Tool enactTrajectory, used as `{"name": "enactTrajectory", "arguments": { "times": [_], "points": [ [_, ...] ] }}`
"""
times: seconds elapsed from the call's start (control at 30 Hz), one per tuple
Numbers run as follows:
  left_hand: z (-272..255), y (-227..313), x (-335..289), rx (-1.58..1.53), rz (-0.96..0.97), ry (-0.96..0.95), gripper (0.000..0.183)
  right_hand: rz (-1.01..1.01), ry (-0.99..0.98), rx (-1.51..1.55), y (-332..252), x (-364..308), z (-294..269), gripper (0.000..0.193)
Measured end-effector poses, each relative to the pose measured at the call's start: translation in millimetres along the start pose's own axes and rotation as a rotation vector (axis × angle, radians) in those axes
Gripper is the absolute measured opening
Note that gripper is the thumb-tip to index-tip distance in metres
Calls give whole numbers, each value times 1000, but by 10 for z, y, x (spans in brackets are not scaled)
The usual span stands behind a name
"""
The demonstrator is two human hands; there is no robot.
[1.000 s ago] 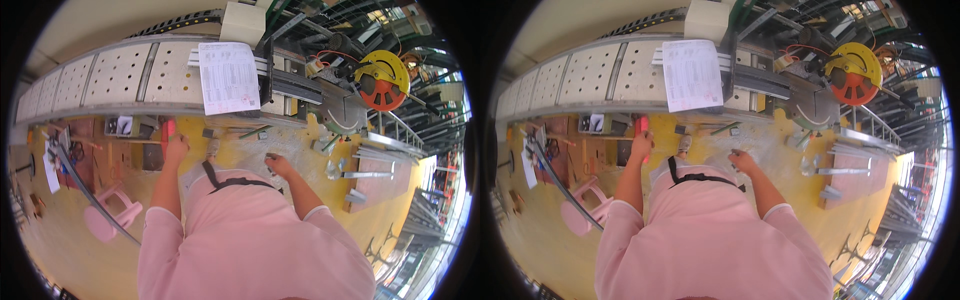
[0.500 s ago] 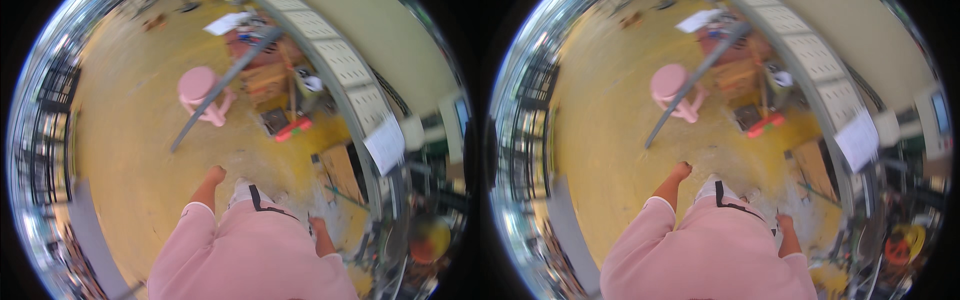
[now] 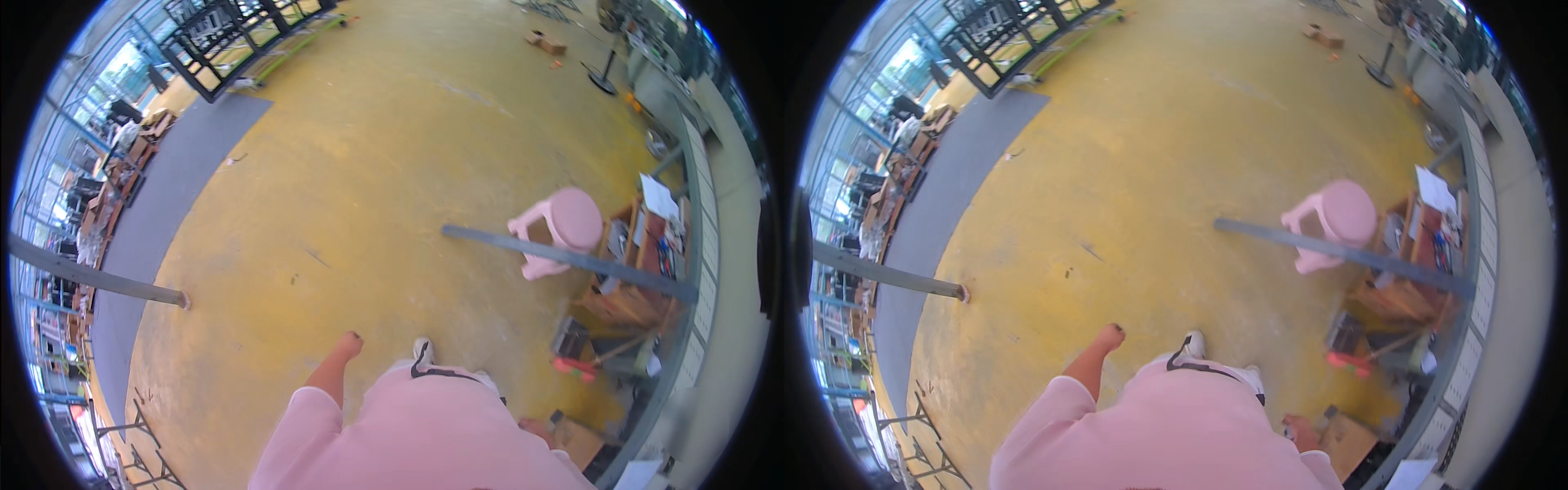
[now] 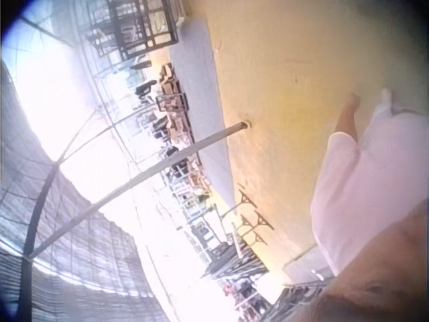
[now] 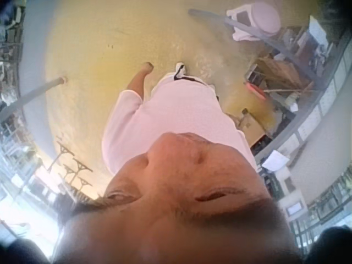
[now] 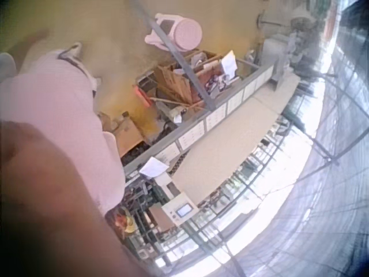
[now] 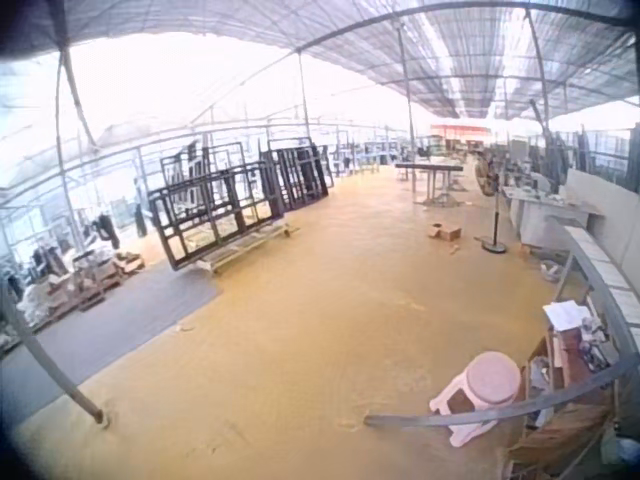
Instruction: The person uses a tape measure to check the dimensions of a metal window frame and then uses an orange hammer to tap a piece of the frame into alignment.
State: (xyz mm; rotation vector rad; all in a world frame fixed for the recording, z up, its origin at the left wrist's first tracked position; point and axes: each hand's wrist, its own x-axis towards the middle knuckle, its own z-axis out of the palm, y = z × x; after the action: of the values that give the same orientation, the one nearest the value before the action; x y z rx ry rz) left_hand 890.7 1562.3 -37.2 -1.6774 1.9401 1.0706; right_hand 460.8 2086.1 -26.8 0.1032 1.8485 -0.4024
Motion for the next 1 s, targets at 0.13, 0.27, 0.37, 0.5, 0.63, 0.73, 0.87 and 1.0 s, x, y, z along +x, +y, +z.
{"name": "enactTrajectory", "arguments": {
  "times": [0.13, 0.27, 0.37, 0.5, 0.63, 0.73, 0.87, 1.0],
  "points": [
    [-1157, -722, 345, -301, -149, 301, 35, -145, 25, 49, -2023, 677, 294, 32],
    [-2413, -419, 643, -489, -151, 411, 39, -174, -38, -319, -3535, 639, 958, 36],
    [-3124, -585, 1041, -481, -173, 495, 42, -330, -126, -835, -4245, 846, 1356, 34],
    [-3509, -1377, 1705, -407, -396, 500, 47, -448, -285, -1003, -5671, 1104, 1793, 40],
    [-2772, -2616, 1623, -376, -612, 66, 29, -318, -405, -750, -7578, 1581, 2571, 43],
    [-3304, -1944, 1740, -270, -460, -91, 28, -192, -404, -898, -9520, 1397, 3323, 61],
    [-3763, -1718, 2916, -528, -597, -64, 29, -300, -576, -1222, -11665, 1072, 4285, 65],
    [-4540, -1729, 4280, -573, -566, -90, 31, -136, -606, -1514, -12892, 1411, 5084, 55]
  ]
}}
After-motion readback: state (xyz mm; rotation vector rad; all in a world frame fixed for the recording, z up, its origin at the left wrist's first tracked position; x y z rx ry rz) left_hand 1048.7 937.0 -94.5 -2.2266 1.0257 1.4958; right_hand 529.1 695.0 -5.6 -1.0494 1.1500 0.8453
